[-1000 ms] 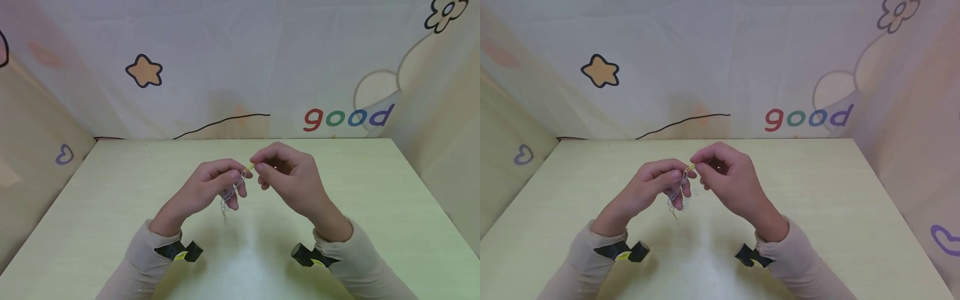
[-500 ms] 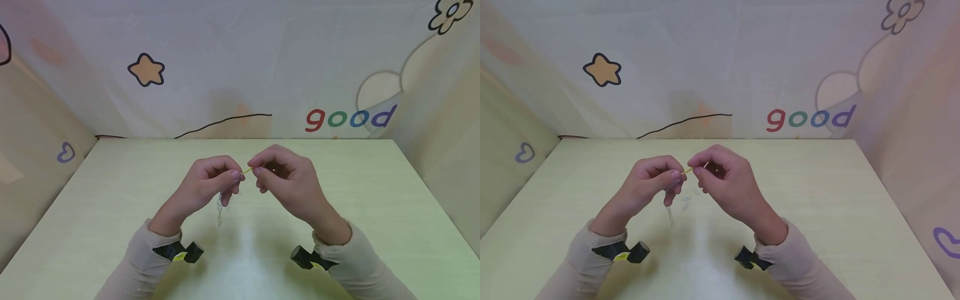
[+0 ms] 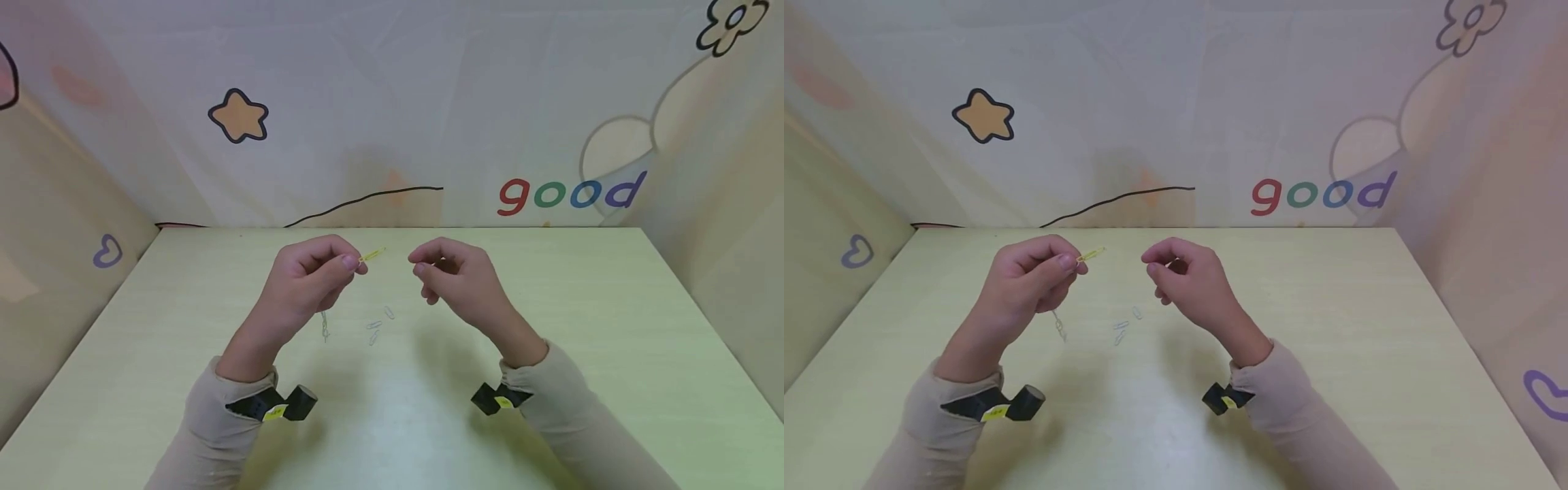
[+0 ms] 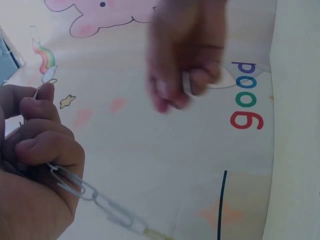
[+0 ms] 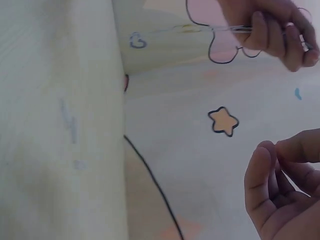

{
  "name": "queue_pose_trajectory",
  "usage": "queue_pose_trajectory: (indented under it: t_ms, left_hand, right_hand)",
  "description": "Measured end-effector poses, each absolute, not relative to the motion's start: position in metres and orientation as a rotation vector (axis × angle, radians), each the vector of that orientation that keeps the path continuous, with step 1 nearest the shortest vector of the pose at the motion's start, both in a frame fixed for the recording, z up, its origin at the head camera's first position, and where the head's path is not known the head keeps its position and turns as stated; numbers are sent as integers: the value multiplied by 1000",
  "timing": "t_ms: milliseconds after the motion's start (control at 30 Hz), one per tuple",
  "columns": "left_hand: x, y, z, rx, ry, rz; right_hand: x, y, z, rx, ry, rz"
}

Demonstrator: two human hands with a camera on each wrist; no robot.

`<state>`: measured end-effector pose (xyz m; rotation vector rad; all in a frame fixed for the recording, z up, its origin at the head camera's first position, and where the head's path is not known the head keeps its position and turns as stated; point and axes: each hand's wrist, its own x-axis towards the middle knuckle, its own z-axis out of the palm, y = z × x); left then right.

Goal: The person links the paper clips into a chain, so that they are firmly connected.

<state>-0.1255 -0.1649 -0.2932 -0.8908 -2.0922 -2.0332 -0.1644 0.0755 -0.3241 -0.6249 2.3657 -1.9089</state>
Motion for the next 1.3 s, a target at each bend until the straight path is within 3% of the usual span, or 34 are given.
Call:
queue_pose_trajectory:
  t_ms: [300,567,1067,1300]
  left_hand:
    - [-128,-173,-289,-879,-2073,-2001]
    - [-130,-173,-288,-904,-2065,-2010]
    - [-132,-172,-290,-865,-2099,-2038]
    - [-133,-170,-293,-856,-2136,-2029]
  right_hand:
    - [-199,59,-391,-488,2279,-1617]
    - [-211,55,-423,-441,2300,-1513]
    - [-212,41,-424,-756,2654,-997]
    - [-211,40,-421,-721,2635,-1015]
